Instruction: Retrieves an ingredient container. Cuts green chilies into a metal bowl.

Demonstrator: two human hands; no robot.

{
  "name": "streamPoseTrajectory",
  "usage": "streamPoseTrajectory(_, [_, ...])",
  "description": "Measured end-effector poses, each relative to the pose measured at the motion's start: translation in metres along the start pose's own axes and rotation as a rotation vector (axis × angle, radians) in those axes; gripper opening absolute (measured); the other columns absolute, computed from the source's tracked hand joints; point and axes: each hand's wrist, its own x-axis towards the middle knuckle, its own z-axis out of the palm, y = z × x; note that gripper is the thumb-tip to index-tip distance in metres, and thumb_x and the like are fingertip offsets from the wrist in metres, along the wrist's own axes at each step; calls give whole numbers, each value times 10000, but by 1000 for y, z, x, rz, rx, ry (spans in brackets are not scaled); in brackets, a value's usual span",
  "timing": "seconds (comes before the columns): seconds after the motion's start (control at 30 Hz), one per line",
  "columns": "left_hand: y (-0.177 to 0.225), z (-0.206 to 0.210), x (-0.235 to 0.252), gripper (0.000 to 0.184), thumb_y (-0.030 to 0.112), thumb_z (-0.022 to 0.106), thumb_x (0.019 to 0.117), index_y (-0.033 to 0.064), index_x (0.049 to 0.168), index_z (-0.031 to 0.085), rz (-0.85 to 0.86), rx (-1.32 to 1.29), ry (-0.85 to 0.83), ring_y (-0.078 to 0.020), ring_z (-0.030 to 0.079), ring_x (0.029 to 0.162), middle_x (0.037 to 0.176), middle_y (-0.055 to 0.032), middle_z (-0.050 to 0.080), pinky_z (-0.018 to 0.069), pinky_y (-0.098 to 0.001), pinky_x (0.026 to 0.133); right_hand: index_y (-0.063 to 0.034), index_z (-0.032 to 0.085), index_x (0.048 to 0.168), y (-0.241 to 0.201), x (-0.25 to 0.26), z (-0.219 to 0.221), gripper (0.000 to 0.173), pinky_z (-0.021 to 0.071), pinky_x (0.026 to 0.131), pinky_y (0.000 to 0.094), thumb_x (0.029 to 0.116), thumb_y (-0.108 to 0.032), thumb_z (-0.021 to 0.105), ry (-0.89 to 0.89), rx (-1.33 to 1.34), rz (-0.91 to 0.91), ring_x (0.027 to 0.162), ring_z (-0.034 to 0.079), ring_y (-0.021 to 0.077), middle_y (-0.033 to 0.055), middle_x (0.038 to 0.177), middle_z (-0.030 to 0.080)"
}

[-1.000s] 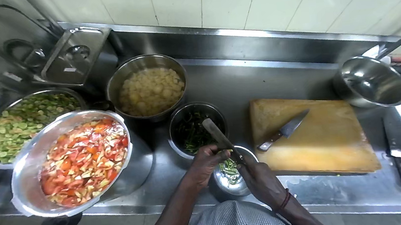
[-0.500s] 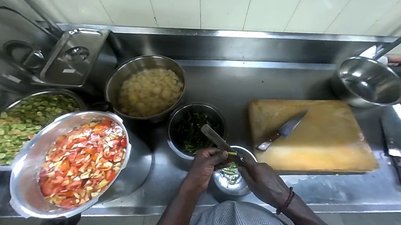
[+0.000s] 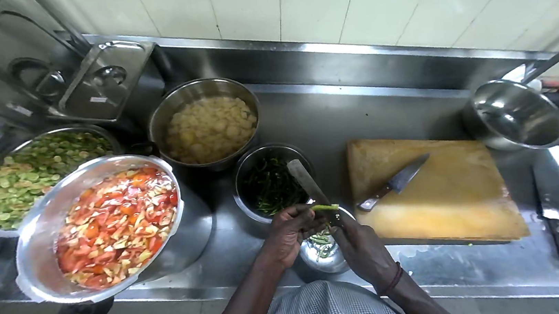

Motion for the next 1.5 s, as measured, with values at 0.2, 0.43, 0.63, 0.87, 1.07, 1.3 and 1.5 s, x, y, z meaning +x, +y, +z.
streamPoseTrajectory(0.2, [4,1,-3,118,-4,582,1005,-14,934,676,34,17,67,-237,729,786,898,-158,721,627,-400,798,-94,611,1286,-8,0,-20,348,528,682,428,1082,-328,455,-184,-135,47,683,622,225,64,744,605])
streamPoseTrajectory(0.43, [3,8,-3,55,-14,619,981,-26,990,672,-36,58,8,-208,711,758,892,-145,714,621,-376,775,-40,663,1135,-14,0,-7,330,538,741,449,1074,-289,456,-177,-150,33,770,655,267,112,815,640])
streamPoseTrajectory(0.63, [-1,2,-1,124,3,614,987,-20,1083,689,-14,34,-60,-229,720,883,1095,-181,718,606,-387,850,-56,681,1055,-2,4,-3,328,514,667,402,1075,-302,464,-115,-8,46,667,594,195,63,734,589])
streamPoseTrajectory(0.87, [-1,-8,9,302,170,426,1096,61,1309,611,-10,-15,-162,-223,706,990,1249,-136,675,588,-379,893,-90,586,975,10,8,-26,238,424,392,207,1067,-259,445,-460,987,267,406,423,58,-16,579,449])
streamPoseTrajectory(1.07, [1,3,23,314,67,587,999,86,1298,679,25,124,-580,-195,640,1164,1437,-128,586,547,-319,942,-148,611,868,35,22,-26,329,540,453,252,1027,-430,548,-890,1452,262,452,547,66,-35,606,526])
streamPoseTrajectory(1.3, [-8,3,25,122,63,551,1036,61,1057,672,263,378,-341,-105,671,830,960,-41,696,588,-276,783,-171,589,903,43,20,-18,296,491,424,208,1029,-434,542,-1068,1688,256,436,515,47,-56,606,489])
streamPoseTrajectory(1.5, [2,-1,34,128,12,561,1023,-21,1080,671,333,507,58,-149,693,784,926,-96,715,591,-274,707,-152,620,893,32,1,-43,367,539,452,245,1017,-495,577,-814,1485,152,465,564,65,-44,629,540])
